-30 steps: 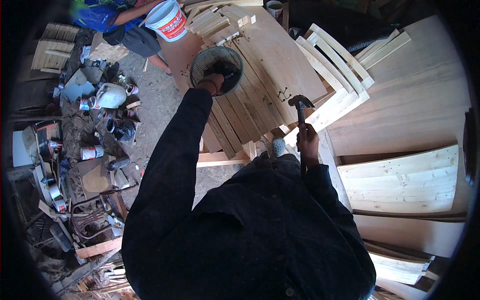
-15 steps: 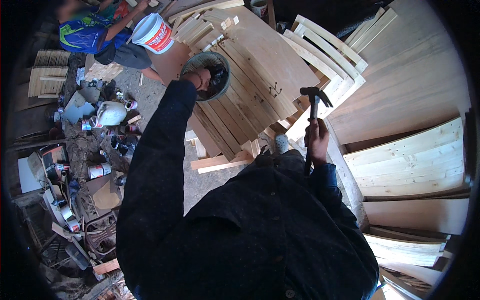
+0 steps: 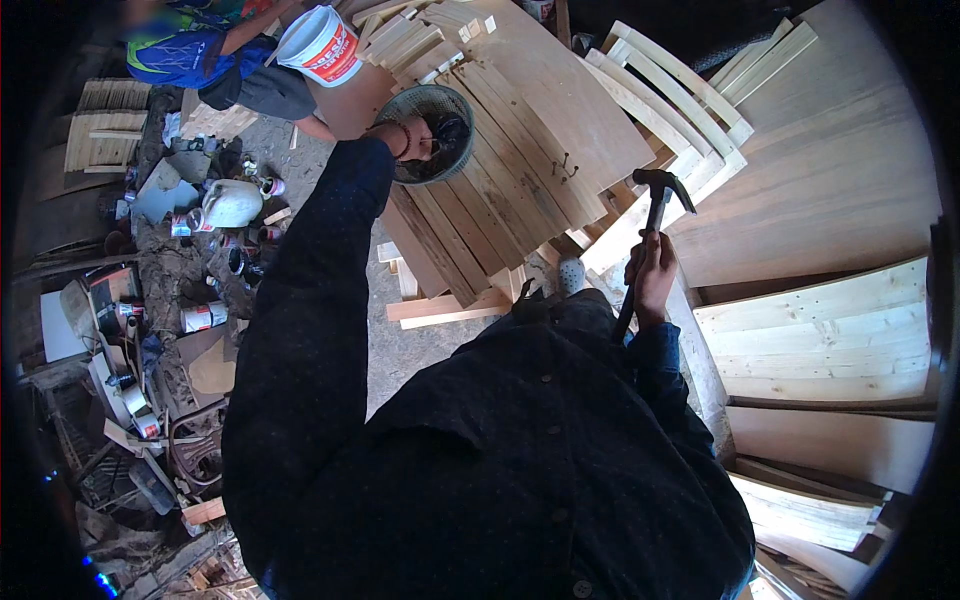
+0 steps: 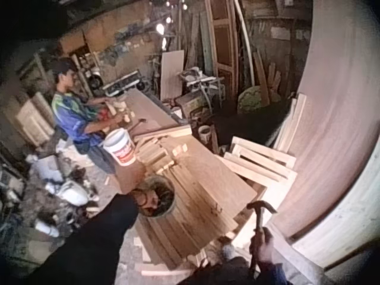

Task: Assembling small wooden crates or boxes by hammering nails into pre-cut wooden slats.

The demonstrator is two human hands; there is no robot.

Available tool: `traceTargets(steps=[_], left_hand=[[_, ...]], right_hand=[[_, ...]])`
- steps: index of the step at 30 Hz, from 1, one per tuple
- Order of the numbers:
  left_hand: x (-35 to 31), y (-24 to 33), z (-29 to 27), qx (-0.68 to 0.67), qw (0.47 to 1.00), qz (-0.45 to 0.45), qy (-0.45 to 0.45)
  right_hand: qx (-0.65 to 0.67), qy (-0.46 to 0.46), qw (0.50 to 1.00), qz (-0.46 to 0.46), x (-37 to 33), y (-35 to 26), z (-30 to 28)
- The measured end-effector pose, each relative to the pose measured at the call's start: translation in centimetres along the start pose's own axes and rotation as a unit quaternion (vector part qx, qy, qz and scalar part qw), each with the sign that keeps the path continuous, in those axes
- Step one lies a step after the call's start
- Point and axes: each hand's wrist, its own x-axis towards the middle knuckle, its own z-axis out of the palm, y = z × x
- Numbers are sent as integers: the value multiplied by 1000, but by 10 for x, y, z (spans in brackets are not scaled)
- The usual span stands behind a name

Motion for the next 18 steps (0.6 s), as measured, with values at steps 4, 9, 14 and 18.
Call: traceTargets(steps=[4, 9, 14, 18], left_hand=[[12, -5, 12, 36, 996, -25, 74], [23, 2, 22, -118, 977, -93, 149], [44, -10, 36, -58, 974, -110, 188], [38, 5, 24, -277, 935, -181, 125]], right_hand=[[5, 0, 1000, 10, 2, 1, 1], [-4, 10, 1000, 22, 3, 3, -2], [1, -1, 1000, 30, 4, 7, -2], [-2, 13, 999, 35, 3, 6, -6]])
